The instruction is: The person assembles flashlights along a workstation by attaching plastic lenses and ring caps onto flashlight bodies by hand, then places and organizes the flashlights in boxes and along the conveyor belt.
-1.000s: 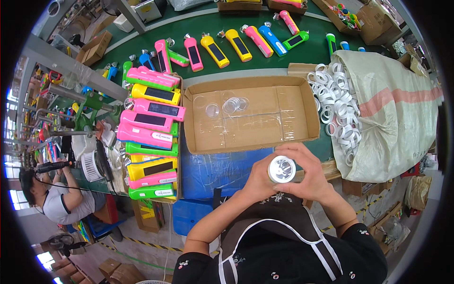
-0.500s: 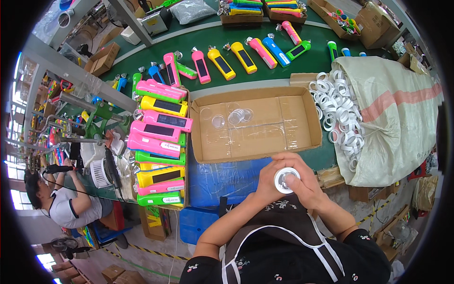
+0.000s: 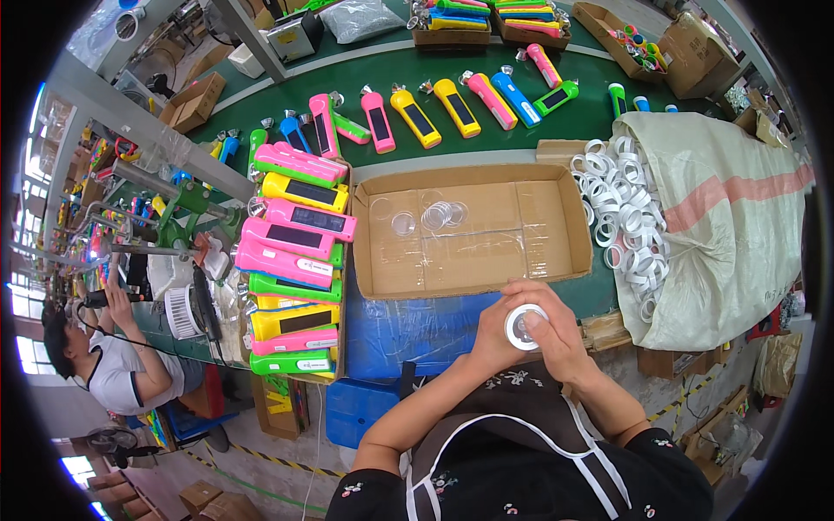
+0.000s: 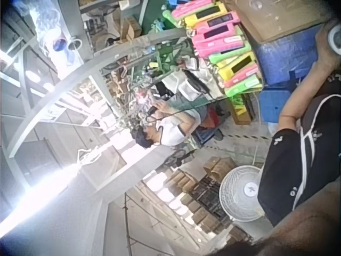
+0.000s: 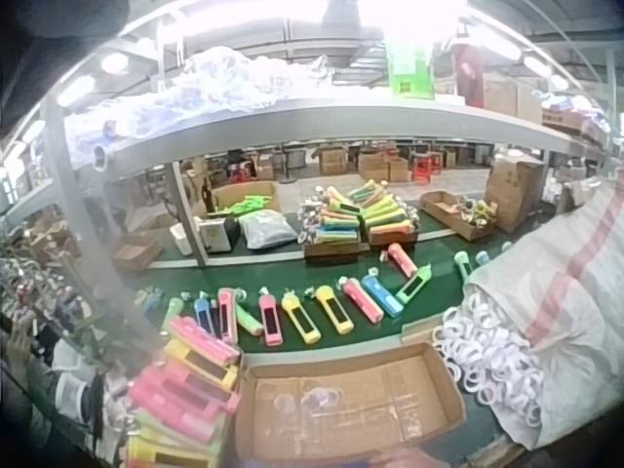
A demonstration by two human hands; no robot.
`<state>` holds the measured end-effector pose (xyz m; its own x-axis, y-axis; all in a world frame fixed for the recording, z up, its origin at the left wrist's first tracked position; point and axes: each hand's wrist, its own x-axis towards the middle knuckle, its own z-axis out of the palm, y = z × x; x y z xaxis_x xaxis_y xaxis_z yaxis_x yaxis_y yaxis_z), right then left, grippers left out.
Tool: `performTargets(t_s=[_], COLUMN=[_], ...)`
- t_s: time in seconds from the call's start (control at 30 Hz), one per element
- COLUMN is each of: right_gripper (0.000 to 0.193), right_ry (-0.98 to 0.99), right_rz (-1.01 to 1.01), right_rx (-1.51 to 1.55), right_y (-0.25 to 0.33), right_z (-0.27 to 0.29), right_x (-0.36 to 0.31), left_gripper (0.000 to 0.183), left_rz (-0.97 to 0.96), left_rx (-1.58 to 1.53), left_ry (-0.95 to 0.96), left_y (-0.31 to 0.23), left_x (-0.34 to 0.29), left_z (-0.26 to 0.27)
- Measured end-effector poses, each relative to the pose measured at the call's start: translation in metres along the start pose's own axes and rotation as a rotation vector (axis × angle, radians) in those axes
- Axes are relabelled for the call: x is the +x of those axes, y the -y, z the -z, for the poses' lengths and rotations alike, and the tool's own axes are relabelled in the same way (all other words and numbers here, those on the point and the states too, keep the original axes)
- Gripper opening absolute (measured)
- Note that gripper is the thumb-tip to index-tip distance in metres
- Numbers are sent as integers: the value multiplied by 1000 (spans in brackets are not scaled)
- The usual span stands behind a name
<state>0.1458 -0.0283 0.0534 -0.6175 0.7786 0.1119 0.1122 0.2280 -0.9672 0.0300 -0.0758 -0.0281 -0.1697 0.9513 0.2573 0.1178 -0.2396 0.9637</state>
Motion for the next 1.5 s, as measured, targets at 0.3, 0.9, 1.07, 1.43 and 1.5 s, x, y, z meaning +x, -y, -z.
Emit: performTargets(t_s=[0.3, 0.9, 1.07, 1.43, 1.5], right_gripper=[75, 48, 57, 81, 78], right_ry=[77, -354, -226, -619, -577], right_rz=[153, -144, -180, -258, -198], right_rx=[-248, 451, 175, -1185, -1159], right_y=[-7, -27, -64, -181, -196], right_z=[11, 30, 46, 289, 314], right_x=[0, 46, 46, 292, 318], left_gripper=[43, 52, 63, 48, 46], left_rz=[-36, 514, 317, -50, -93], left_rx=[-85, 85, 198, 718, 722], left_ry=[-33, 301, 307, 165, 212], left_y=[0, -39, -18, 38, 39], left_x=[3, 43, 63, 23, 31], left_z=[-1, -1, 12, 28, 25])
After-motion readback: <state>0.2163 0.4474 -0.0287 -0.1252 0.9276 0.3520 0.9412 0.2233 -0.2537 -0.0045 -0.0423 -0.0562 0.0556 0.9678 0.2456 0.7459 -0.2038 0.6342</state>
